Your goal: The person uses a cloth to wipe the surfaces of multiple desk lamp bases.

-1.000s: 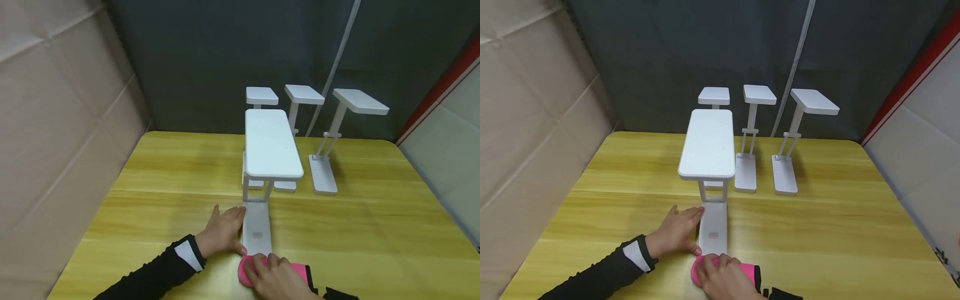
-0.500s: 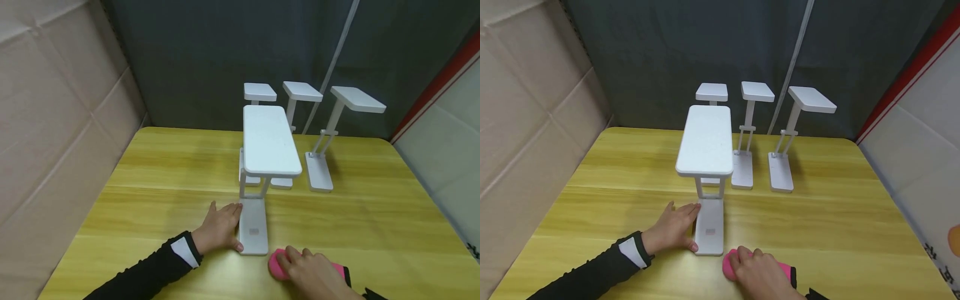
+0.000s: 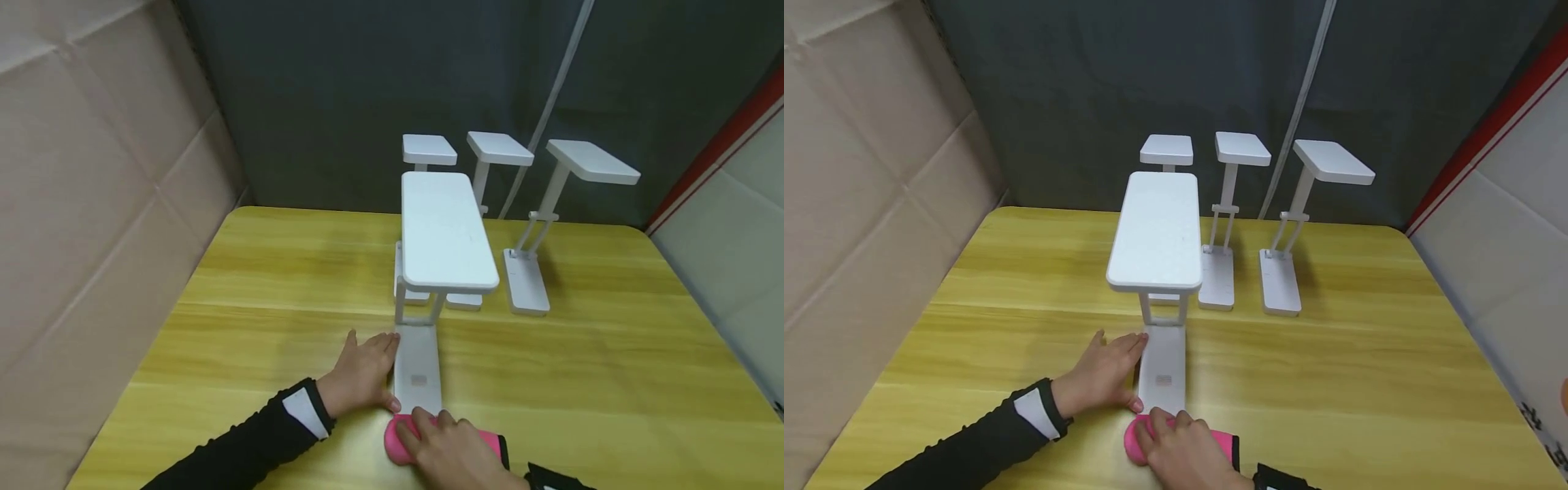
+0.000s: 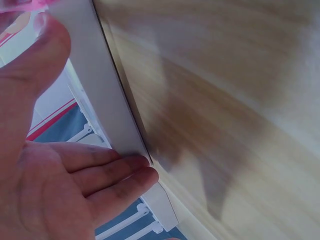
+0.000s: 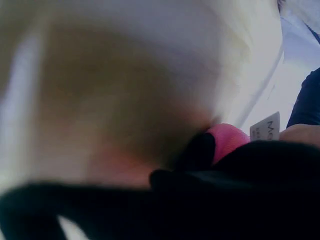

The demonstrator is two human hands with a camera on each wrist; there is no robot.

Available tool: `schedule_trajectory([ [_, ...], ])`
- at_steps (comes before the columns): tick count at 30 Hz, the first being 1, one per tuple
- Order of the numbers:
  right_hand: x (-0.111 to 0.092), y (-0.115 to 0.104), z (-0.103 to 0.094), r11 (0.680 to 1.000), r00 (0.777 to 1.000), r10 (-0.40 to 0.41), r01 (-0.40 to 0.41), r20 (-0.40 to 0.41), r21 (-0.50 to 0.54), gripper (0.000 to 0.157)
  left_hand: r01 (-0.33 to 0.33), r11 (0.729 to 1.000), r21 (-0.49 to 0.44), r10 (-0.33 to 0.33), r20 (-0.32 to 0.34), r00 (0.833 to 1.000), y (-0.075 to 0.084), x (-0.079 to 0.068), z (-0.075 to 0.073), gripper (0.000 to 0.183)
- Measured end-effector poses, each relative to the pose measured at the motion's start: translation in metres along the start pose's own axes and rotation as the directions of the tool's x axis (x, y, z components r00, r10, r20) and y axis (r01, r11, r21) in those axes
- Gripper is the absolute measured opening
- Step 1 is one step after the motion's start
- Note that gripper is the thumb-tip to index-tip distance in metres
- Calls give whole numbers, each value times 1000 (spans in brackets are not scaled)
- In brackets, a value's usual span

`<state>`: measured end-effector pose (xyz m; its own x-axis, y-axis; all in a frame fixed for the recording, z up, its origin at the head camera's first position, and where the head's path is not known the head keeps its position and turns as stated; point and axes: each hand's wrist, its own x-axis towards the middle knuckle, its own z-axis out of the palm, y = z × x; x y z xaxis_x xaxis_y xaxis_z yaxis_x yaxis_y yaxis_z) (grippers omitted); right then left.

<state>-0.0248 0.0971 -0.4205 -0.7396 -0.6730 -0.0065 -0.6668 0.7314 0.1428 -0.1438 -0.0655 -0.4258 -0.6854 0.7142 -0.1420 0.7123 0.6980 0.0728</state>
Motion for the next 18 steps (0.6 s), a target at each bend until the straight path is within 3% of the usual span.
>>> schedule_trajectory([
  [6,-23,16,-3,989,992,90,-100,85,113,41,3,999,-37,-3,6,1000,-1,-1,-1,110],
  [10,-35,33,-13,963,980,158,-181,123,202,40,-1,998,-68,2,13,1000,0,0,-2,111],
  [14,-31,59,-25,932,963,261,-270,71,243,46,-8,997,-71,9,16,1000,0,0,-2,110],
  [18,-4,84,-17,946,956,284,-266,-79,186,50,-3,998,-66,5,19,1000,0,-1,-1,109],
])
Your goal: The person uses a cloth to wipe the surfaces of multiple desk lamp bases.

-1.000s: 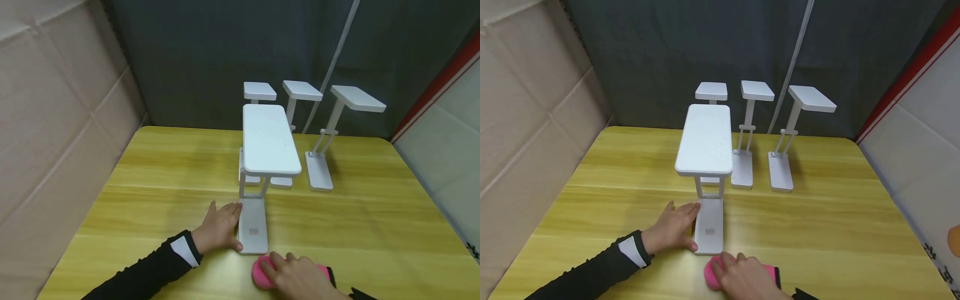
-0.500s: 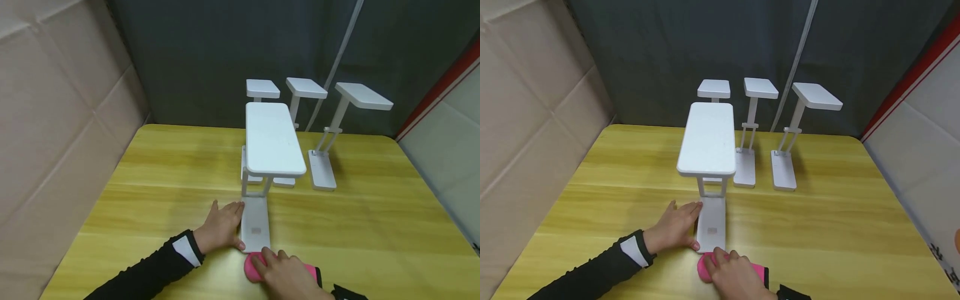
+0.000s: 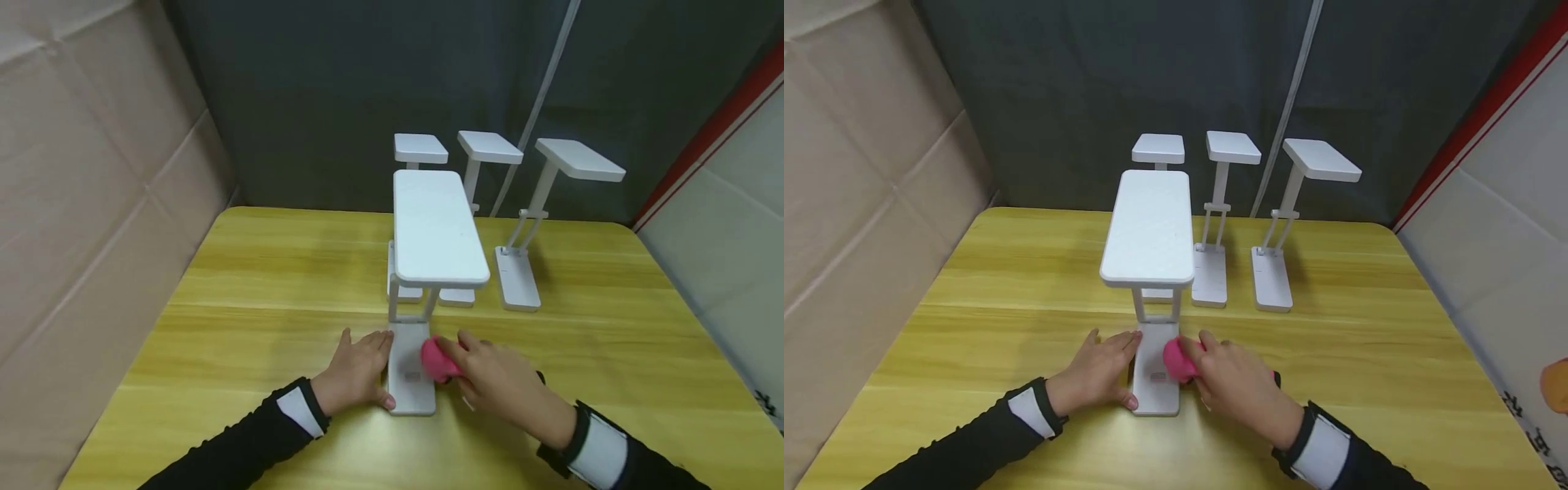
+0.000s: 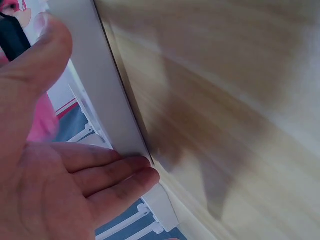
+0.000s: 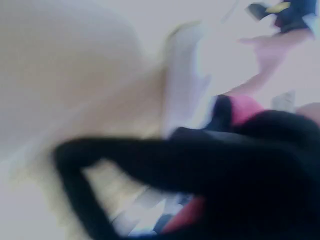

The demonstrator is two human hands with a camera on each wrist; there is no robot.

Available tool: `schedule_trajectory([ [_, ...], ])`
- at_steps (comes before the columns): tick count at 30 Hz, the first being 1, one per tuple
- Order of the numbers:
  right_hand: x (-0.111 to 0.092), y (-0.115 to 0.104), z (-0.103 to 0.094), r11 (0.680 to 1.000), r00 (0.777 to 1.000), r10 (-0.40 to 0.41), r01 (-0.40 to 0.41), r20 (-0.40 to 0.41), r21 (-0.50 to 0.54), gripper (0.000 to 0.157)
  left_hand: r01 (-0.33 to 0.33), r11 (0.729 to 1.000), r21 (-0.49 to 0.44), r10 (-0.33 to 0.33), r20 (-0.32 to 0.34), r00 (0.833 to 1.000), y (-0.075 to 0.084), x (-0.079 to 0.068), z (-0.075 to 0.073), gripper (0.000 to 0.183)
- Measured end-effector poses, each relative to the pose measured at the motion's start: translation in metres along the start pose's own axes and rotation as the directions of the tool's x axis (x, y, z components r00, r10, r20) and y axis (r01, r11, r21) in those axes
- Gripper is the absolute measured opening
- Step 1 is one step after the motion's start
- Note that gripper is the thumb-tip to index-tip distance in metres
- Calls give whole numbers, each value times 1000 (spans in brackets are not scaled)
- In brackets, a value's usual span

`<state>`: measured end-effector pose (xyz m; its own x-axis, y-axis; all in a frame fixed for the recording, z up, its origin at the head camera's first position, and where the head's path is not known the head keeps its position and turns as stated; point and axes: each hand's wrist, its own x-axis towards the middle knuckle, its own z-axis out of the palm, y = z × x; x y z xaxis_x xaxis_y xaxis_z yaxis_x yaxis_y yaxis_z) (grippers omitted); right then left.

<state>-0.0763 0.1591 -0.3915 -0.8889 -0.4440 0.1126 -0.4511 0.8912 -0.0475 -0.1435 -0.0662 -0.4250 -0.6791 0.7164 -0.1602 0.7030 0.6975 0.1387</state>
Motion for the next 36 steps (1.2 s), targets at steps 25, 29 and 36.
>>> schedule_trajectory([
  [25,-30,-12,23,962,988,-117,89,96,259,43,-6,1000,-19,5,-21,1000,-5,1,3,110],
  [29,-32,-7,23,952,986,-154,129,70,276,45,14,1000,20,-13,-19,1000,-5,2,2,109],
  [36,-27,11,11,963,993,-116,117,-18,242,59,-88,975,203,84,24,996,3,3,-5,95],
])
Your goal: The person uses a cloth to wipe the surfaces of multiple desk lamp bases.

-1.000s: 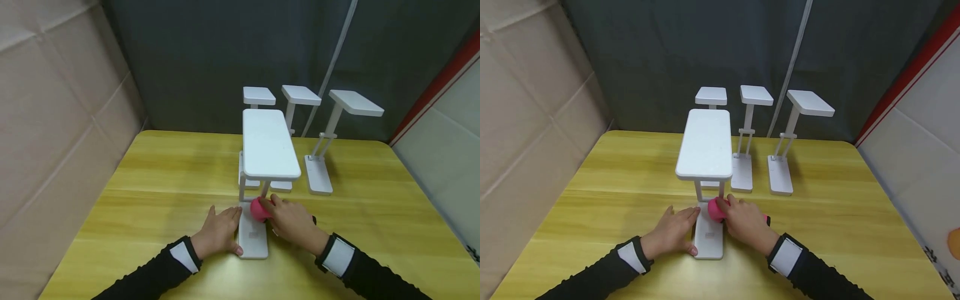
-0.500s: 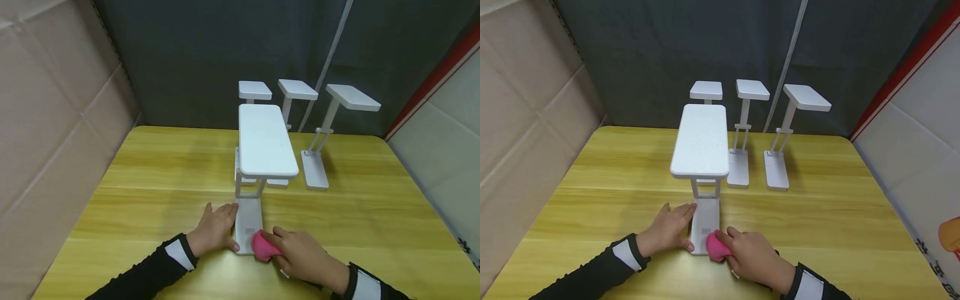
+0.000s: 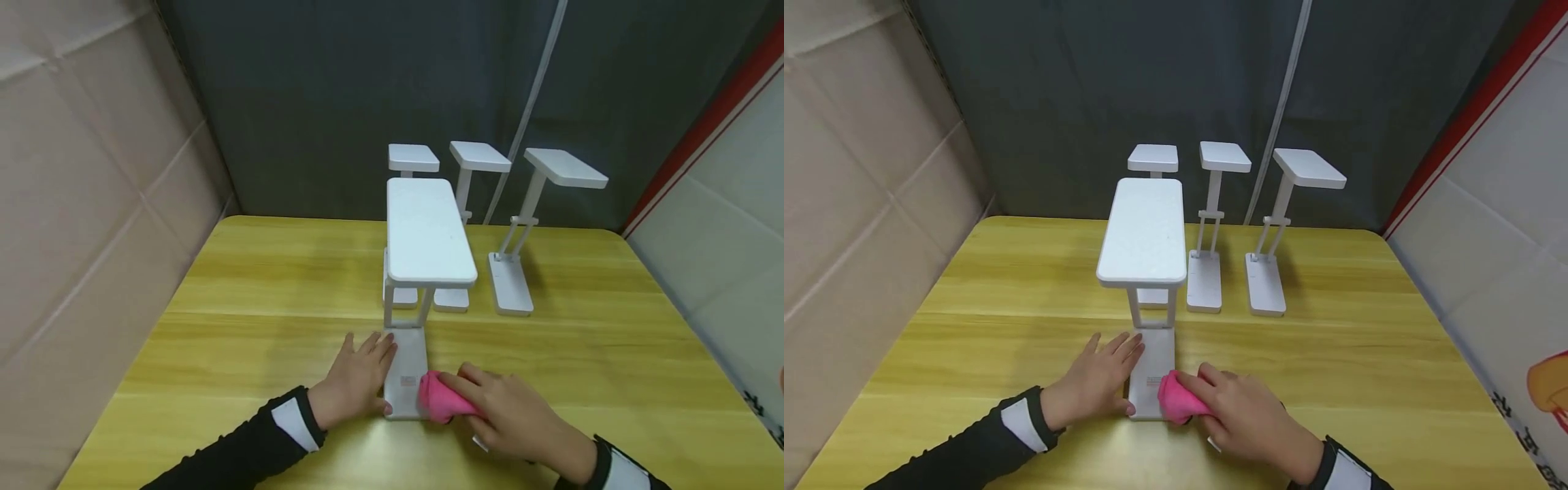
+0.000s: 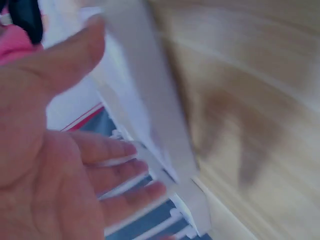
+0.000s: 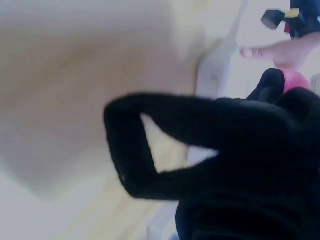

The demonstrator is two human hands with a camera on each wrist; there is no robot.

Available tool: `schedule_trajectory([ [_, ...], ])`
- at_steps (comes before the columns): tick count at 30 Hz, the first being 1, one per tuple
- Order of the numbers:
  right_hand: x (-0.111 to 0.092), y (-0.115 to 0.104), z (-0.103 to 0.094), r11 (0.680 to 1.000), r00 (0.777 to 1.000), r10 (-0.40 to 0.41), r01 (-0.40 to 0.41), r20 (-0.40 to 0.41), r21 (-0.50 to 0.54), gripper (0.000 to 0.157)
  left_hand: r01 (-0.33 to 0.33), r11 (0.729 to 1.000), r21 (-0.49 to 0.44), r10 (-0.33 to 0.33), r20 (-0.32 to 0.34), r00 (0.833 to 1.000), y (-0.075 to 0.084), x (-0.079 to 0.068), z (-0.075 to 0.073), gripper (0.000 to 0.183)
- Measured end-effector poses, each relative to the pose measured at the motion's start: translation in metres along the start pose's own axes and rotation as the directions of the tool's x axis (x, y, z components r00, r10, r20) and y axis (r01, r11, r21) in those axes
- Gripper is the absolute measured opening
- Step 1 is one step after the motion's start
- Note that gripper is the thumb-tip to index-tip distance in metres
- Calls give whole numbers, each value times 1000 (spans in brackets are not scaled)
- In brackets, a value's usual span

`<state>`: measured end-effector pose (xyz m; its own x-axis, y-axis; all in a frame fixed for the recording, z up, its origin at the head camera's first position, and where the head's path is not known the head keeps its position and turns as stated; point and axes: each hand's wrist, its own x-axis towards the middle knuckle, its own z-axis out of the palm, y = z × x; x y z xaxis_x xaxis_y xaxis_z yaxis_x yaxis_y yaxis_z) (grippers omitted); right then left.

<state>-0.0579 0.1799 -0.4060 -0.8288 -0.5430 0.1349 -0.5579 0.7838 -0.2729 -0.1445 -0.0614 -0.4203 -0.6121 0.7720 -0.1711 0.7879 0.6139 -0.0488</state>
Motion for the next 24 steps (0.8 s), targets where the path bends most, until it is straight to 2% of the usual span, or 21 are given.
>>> schedule_trajectory([
  [4,3,5,-3,999,997,4,-7,-73,-42,60,-92,994,-52,89,-46,995,2,8,-2,86],
  [7,2,5,0,998,996,-13,7,-94,-54,57,-111,993,-49,106,-88,990,5,15,3,83],
  [12,-1,5,5,999,996,11,-14,-88,-40,55,-86,994,64,95,-147,985,11,17,14,84],
  [15,-2,6,6,999,996,25,-28,-85,-33,54,-63,993,102,78,-155,985,12,14,17,85],
  [24,-6,11,9,999,991,13,-20,-131,-49,53,-29,999,37,33,-102,994,-4,-4,16,87],
])
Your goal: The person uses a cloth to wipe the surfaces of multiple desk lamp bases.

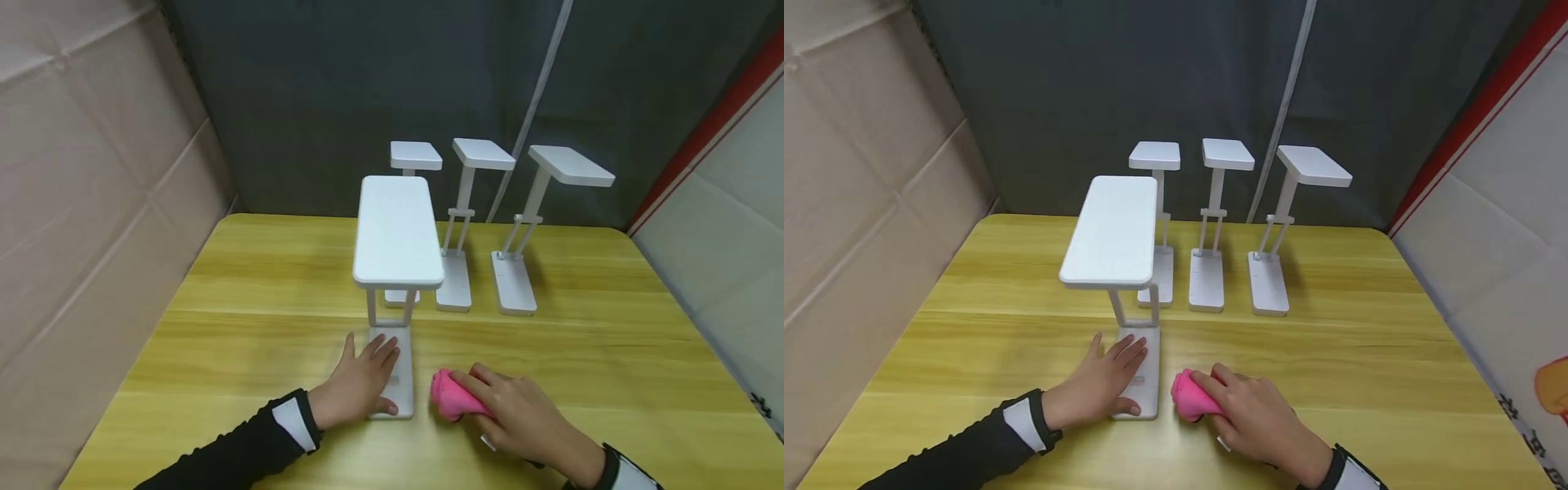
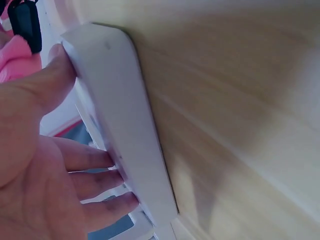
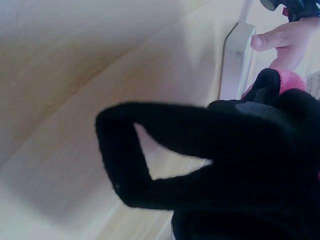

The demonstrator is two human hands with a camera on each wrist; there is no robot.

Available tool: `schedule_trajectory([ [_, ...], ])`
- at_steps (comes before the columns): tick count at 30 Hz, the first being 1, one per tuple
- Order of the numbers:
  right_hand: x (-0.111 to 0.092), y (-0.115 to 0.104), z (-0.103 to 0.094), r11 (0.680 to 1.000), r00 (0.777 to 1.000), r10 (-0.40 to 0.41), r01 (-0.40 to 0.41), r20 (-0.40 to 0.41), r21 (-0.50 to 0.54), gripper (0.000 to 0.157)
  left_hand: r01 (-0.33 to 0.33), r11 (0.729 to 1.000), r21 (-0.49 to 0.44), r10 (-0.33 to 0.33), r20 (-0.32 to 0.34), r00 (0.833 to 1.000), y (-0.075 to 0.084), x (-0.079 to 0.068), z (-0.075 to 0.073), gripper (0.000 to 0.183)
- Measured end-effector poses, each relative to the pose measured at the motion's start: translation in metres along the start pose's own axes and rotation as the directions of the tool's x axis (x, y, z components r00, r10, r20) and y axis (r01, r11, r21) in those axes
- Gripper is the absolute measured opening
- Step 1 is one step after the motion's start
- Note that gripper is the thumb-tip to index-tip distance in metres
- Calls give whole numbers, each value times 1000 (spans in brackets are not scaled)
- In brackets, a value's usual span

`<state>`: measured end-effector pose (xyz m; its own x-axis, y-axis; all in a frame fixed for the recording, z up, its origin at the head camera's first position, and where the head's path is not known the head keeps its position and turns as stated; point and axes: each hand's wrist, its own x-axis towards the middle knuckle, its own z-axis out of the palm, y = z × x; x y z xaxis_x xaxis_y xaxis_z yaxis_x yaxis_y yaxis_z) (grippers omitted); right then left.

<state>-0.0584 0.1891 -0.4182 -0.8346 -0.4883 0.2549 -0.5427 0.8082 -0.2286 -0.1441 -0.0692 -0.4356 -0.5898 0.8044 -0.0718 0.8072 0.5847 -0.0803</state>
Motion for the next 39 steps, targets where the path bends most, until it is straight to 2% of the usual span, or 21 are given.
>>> schedule_trajectory([
  [6,-5,2,3,1000,1000,-12,12,-27,0,54,46,997,-57,-42,62,997,-21,-13,-6,88],
  [10,-11,4,1,1000,1000,22,-22,-12,-6,54,70,994,-82,-61,116,991,-38,-15,-11,88],
  [16,-23,13,-11,988,990,143,-142,7,-62,55,114,981,-159,-82,194,977,-65,-9,-17,88],
  [23,-49,38,-34,939,956,291,-292,-33,-183,57,170,955,-242,-109,248,963,-97,6,-22,88],
  [26,-65,51,-42,910,933,352,-359,-67,-208,59,179,953,-245,-115,253,961,-109,15,-25,88],
  [29,-79,65,-48,875,902,427,-431,-69,-222,59,203,945,-258,-130,273,953,-119,27,-26,89],
  [35,-101,90,-52,797,823,566,-558,-32,-231,57,236,934,-267,-156,288,945,-133,46,-27,90],
  [37,-105,96,-50,772,798,600,-597,-57,-219,55,242,933,-267,-161,291,943,-136,50,-25,89],
  [39,-107,99,-45,740,763,641,-644,-89,-193,52,252,929,-269,-167,302,938,-138,54,-23,88],
])
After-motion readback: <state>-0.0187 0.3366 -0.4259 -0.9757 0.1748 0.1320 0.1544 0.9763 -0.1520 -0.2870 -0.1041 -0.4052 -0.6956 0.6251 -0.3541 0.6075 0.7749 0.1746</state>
